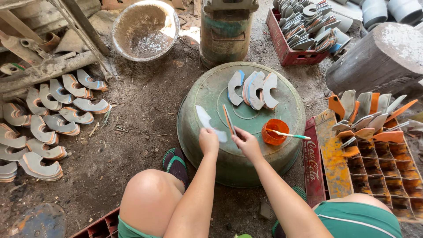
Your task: The person paints curved ceramic pieces orange using a toothbrush dipped in a small container of paint. After painting each piece, they place it into a cardboard crate to dry.
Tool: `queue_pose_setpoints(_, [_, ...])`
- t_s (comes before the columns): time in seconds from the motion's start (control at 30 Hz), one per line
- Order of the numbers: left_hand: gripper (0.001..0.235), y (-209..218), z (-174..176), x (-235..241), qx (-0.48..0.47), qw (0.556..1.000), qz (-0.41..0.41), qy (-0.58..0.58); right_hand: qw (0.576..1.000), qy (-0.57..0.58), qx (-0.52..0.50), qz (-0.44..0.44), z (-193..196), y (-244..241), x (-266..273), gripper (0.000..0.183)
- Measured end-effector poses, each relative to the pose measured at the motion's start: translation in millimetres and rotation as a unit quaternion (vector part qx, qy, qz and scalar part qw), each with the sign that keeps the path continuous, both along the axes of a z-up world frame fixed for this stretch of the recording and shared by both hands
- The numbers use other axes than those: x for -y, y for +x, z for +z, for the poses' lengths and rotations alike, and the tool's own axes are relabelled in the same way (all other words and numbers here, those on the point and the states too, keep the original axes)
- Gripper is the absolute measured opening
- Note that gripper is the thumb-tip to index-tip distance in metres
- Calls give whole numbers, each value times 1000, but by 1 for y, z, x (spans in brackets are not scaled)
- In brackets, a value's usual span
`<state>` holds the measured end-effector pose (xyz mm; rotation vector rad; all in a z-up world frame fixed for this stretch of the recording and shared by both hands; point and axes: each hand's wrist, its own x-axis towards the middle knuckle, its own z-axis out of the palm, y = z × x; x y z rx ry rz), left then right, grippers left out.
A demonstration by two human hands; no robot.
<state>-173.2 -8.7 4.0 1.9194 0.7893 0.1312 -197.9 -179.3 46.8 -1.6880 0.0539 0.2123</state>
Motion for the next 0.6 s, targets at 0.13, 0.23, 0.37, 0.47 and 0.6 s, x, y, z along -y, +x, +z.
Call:
queue_pose_setpoints(0.13, [42,-8,25,-18,-41,996,28,74,970,-212,122,1,20,-2,-9,44])
queue_pose_setpoints(0.23, [37,-19,48,-16,140,986,80,-30,940,-233,244,-41,38,-1,-15,41])
queue_pose_setpoints(0.37, [36,-42,69,-20,-96,969,-153,170,853,-400,326,78,48,-21,-16,41])
queue_pose_setpoints(0.47, [40,-46,77,-17,-15,972,-129,198,813,-439,378,62,51,-18,-15,49])
queue_pose_setpoints(0.6, [38,-52,54,-19,3,975,-123,185,791,-495,333,133,43,-24,-14,44])
